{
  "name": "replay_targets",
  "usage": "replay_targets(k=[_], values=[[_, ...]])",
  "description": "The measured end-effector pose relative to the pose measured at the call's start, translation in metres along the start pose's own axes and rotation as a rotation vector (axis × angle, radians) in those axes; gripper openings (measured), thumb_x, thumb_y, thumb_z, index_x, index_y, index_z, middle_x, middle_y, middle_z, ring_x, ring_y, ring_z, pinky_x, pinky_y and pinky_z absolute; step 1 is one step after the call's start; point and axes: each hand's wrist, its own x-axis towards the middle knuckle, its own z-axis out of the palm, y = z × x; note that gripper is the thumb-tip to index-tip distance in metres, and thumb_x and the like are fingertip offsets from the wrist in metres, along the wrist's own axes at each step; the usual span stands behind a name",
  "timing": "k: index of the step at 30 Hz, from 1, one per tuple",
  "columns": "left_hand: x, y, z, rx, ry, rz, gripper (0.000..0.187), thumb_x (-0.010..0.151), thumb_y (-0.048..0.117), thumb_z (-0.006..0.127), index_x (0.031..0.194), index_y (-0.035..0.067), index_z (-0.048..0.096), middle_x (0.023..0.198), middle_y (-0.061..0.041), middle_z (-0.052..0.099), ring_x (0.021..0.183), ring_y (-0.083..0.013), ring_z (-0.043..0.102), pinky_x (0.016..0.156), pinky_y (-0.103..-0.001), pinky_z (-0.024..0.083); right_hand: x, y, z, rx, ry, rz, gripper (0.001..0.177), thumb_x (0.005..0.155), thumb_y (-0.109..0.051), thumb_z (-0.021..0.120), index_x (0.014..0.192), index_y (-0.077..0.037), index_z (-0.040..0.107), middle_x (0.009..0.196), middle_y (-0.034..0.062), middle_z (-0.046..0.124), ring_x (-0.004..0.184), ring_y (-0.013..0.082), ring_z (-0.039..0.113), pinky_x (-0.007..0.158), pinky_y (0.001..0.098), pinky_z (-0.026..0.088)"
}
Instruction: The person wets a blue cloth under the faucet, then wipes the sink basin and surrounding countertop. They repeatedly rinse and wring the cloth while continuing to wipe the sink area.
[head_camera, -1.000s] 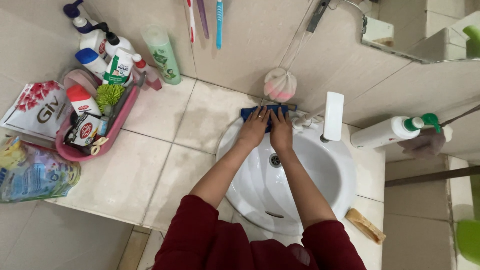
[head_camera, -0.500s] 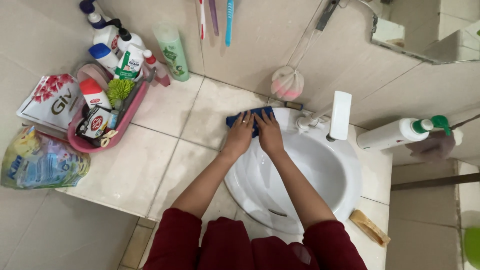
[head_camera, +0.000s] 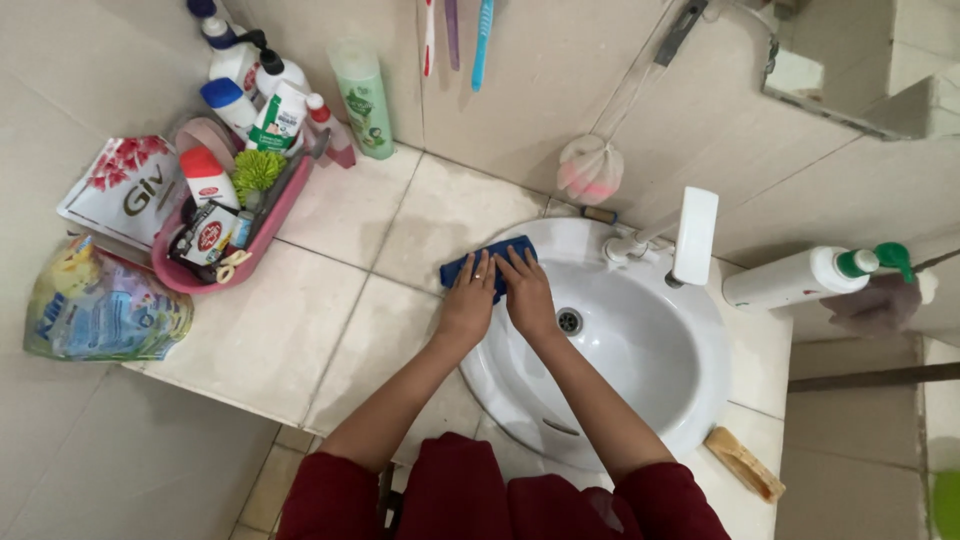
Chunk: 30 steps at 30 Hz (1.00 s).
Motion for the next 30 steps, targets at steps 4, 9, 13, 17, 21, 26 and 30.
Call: replay_targets(k=[4, 9, 13, 17, 21, 26, 30], values=[[0.015, -0.008, -0.012, -0.082, 0.024, -0.028, 0.057, 0.104, 0.022, 0.052, 0.155, 0.0, 0.038, 0.162, -0.021, 0.035, 0.148, -0.0399, 0.035, 0.116, -0.042, 0.04, 0.021, 0.006, 0.0, -0.056, -0.081, -0.017, 0.046, 0.094, -0.002, 0.061, 0.135, -0.021, 0.068, 0.14, 0.0124, 0.065, 0.131, 0.0442, 0.057, 0.103, 0.0474, 0.05], [0.017, -0.015, -0.027, -0.212, 0.001, -0.044, 0.056, 0.107, 0.019, 0.047, 0.157, 0.0, 0.033, 0.164, -0.018, 0.033, 0.149, -0.039, 0.033, 0.109, -0.041, 0.049, 0.033, 0.013, 0.009, -0.147, -0.071, -0.01, 0.038, 0.095, -0.012, 0.066, 0.13, -0.028, 0.071, 0.136, 0.0033, 0.066, 0.124, 0.0324, 0.063, 0.104, 0.0401, 0.052], [-0.004, -0.014, -0.02, -0.233, -0.071, -0.063, 0.054, 0.108, 0.016, 0.044, 0.158, 0.001, 0.032, 0.167, -0.016, 0.028, 0.151, -0.0376, 0.03, 0.107, -0.04, 0.05, 0.013, 0.004, 0.015, -0.108, -0.094, -0.024, 0.035, 0.097, -0.012, 0.064, 0.128, -0.027, 0.072, 0.132, 0.0019, 0.069, 0.123, 0.0278, 0.065, 0.107, 0.037, 0.049], [-0.043, -0.004, -0.034, -0.095, -0.051, -0.046, 0.056, 0.1, 0.011, 0.05, 0.154, 0.001, 0.038, 0.163, -0.016, 0.036, 0.148, -0.036, 0.036, 0.111, -0.039, 0.048, -0.019, -0.014, 0.011, 0.001, -0.101, -0.032, 0.04, 0.094, -0.005, 0.059, 0.127, -0.021, 0.072, 0.131, 0.008, 0.068, 0.116, 0.0313, 0.066, 0.101, 0.0385, 0.048], [-0.068, -0.001, -0.045, -0.03, -0.001, -0.024, 0.054, 0.099, 0.011, 0.051, 0.152, 0.003, 0.043, 0.16, -0.014, 0.042, 0.145, -0.0341, 0.041, 0.11, -0.037, 0.047, -0.031, -0.022, 0.007, 0.035, -0.14, -0.027, 0.042, 0.09, -0.002, 0.06, 0.125, -0.019, 0.073, 0.133, 0.0083, 0.065, 0.111, 0.0331, 0.064, 0.098, 0.0385, 0.049], [-0.041, -0.011, -0.016, -0.095, 0.048, -0.07, 0.055, 0.1, 0.014, 0.053, 0.153, 0.001, 0.042, 0.16, -0.017, 0.04, 0.144, -0.0356, 0.043, 0.113, -0.039, 0.046, 0.005, -0.028, -0.005, -0.015, -0.157, -0.066, 0.042, 0.089, -0.002, 0.06, 0.124, -0.02, 0.075, 0.132, 0.0059, 0.066, 0.109, 0.0303, 0.065, 0.1, 0.0367, 0.048], [-0.034, -0.013, -0.009, -0.102, -0.01, -0.102, 0.056, 0.102, 0.014, 0.051, 0.155, 0.001, 0.038, 0.163, -0.017, 0.036, 0.145, -0.0359, 0.04, 0.116, -0.039, 0.042, 0.012, -0.029, -0.001, 0.017, -0.178, 0.0, 0.04, 0.091, -0.003, 0.061, 0.124, -0.02, 0.076, 0.132, 0.0052, 0.066, 0.108, 0.0315, 0.065, 0.097, 0.0354, 0.051]])
